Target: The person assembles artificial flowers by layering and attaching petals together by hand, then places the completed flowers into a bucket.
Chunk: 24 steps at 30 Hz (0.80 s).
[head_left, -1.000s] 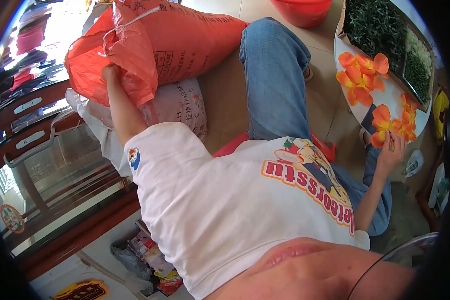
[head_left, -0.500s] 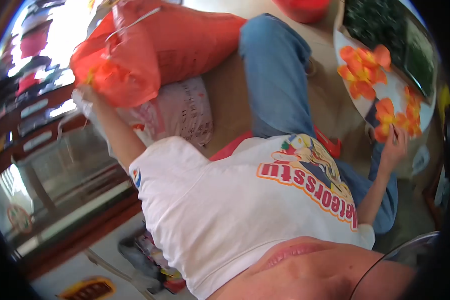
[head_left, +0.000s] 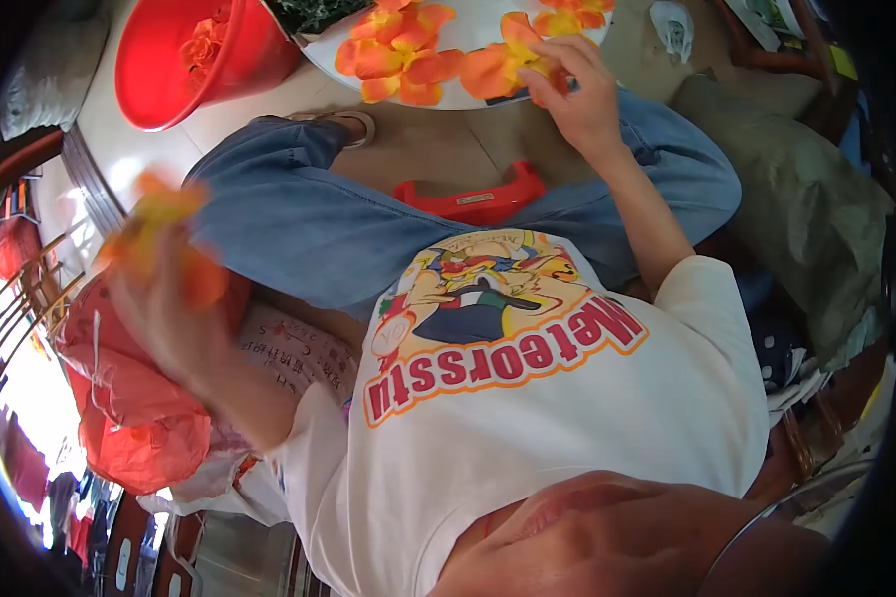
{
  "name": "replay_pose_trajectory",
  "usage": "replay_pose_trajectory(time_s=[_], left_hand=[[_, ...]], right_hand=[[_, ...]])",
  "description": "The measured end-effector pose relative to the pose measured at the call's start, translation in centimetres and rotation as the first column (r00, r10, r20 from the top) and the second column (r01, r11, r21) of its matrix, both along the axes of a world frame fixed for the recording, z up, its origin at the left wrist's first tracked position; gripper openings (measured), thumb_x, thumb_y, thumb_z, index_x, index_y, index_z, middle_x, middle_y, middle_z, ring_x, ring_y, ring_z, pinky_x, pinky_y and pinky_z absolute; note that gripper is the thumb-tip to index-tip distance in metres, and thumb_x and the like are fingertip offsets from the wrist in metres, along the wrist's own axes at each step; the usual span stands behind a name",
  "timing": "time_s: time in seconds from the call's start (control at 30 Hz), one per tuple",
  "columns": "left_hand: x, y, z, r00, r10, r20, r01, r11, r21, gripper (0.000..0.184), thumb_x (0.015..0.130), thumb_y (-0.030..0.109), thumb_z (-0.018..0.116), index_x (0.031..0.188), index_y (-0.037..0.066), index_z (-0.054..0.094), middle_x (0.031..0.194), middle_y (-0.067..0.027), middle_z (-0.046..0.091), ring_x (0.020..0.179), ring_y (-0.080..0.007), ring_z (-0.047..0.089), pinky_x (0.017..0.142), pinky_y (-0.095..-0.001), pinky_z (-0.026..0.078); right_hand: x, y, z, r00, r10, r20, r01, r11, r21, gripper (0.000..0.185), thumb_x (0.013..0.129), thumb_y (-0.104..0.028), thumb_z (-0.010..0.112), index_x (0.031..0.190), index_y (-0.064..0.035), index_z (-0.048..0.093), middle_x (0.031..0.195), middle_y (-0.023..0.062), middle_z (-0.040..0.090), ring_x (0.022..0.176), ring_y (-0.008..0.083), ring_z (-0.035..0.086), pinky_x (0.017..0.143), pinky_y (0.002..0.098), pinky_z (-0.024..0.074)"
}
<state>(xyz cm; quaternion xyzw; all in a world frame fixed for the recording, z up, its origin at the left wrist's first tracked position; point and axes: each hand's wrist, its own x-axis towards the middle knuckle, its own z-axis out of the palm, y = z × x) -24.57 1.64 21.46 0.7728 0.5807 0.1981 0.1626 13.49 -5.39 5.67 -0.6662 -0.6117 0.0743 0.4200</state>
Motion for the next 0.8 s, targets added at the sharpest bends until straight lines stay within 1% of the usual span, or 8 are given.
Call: replay_pose_trajectory(time_s=[0.03, 0.1, 0.23, 0.33, 0.4, 0.5, 0.7, 0.8], left_hand=[[3.6, 0.4, -2.0, 0.694, 0.322, 0.644, -0.106, 0.931, -0.35, 0.032, 0.081, 0.002, 0.069, 0.111, -0.004, 0.059, 0.103, -0.0114, 0.063, 0.09, -0.0194, 0.064, 0.074, -0.0279, 0.051], [9.3, 0.2, -3.3, 0.522, 0.401, 0.753, 0.17, 0.816, -0.552, 0.046, 0.078, 0.0, 0.068, 0.121, -0.005, 0.05, 0.106, -0.0146, 0.063, 0.093, -0.0206, 0.065, 0.08, -0.029, 0.051], [13.1, 0.4, -7.1, 0.301, 0.434, 0.849, 0.64, 0.568, -0.518, 0.054, 0.078, 0.0, 0.056, 0.13, -0.005, 0.042, 0.114, -0.0163, 0.061, 0.102, -0.0227, 0.063, 0.085, -0.0313, 0.05], [15.0, -0.8, -7.3, 0.272, 0.467, 0.841, 0.653, 0.553, -0.518, 0.059, 0.074, 0.008, 0.048, 0.131, -0.007, 0.041, 0.117, -0.0193, 0.06, 0.106, -0.0278, 0.061, 0.093, -0.0336, 0.047], [15.3, -1.2, -7.8, 0.401, 0.409, 0.82, 0.617, 0.542, -0.571, 0.058, 0.074, 0.007, 0.046, 0.13, -0.007, 0.041, 0.119, -0.018, 0.058, 0.105, -0.0252, 0.06, 0.094, -0.0329, 0.046], [14.8, -2.1, -8.9, 0.506, 0.294, 0.811, 0.543, 0.622, -0.564, 0.05, 0.079, -0.002, 0.05, 0.128, -0.001, 0.043, 0.117, -0.012, 0.057, 0.105, -0.0168, 0.059, 0.089, -0.028, 0.047], [15.2, -2.5, -10.4, 0.733, -0.268, 0.625, 0.51, 0.825, -0.244, 0.04, 0.08, -0.003, 0.057, 0.118, 0.001, 0.045, 0.113, -0.0116, 0.059, 0.102, -0.0199, 0.06, 0.09, -0.031, 0.048], [15.8, -3.1, -10.6, 0.713, -0.13, 0.689, 0.455, 0.834, -0.313, 0.048, 0.08, 0.0, 0.063, 0.124, 0.001, 0.044, 0.114, -0.0127, 0.059, 0.1, -0.0222, 0.06, 0.09, -0.0327, 0.048]], right_hand=[[-0.7, -0.3, 0.7, 0.997, -0.032, -0.069, 0.033, 0.999, 0.006, 0.024, 0.077, -0.014, 0.077, 0.098, -0.006, 0.068, 0.085, 0.0056, 0.061, 0.074, 0.0215, 0.058, 0.067, 0.0322, 0.0478], [-2.2, -1.5, 2.1, 0.987, -0.033, -0.16, 0.033, 0.999, 0.0, 0.028, 0.077, -0.013, 0.077, 0.102, -0.0063, 0.067, 0.088, 0.0054, 0.061, 0.071, 0.0178, 0.056, 0.066, 0.0297, 0.047], [-4.1, -3.1, 4.5, 0.912, 0.098, -0.399, -0.122, 0.992, -0.036, 0.029, 0.076, -0.01, 0.077, 0.104, -0.0044, 0.067, 0.094, 0.005, 0.061, 0.069, 0.0118, 0.054, 0.065, 0.0264, 0.0458], [-5.9, -3.5, 5.3, 0.529, 0.075, -0.846, -0.27, 0.959, -0.084, 0.03, 0.088, -0.018, 0.069, 0.112, -0.0014, 0.062, 0.093, 0.0022, 0.061, 0.072, 0.0092, 0.056, 0.065, 0.0236, 0.046], [-5.4, -3.3, 5.9, 0.272, -0.009, -0.962, -0.442, 0.887, -0.133, 0.039, 0.095, -0.031, 0.06, 0.12, -0.0017, 0.059, 0.093, -0.0006, 0.061, 0.076, 0.0071, 0.057, 0.07, 0.0224, 0.0475], [-4.7, -3.0, 4.4, 0.183, -0.039, -0.982, -0.57, 0.81, -0.139, 0.043, 0.093, -0.036, 0.061, 0.122, -0.0032, 0.059, 0.093, -0.0013, 0.062, 0.077, 0.0056, 0.056, 0.071, 0.0221, 0.0479], [-5.5, -2.6, 5.1, 0.207, -0.097, -0.974, -0.353, 0.921, -0.167, 0.024, 0.088, -0.019, 0.071, 0.105, -0.0039, 0.066, 0.089, -0.0008, 0.063, 0.073, 0.0038, 0.056, 0.064, 0.0204, 0.0459], [-4.6, -3.4, 5.0, 0.197, -0.151, -0.969, -0.35, 0.912, -0.214, 0.014, 0.085, -0.008, 0.071, 0.098, -0.0037, 0.067, 0.095, 0.0007, 0.064, 0.078, 0.0053, 0.059, 0.065, 0.021, 0.0485]])
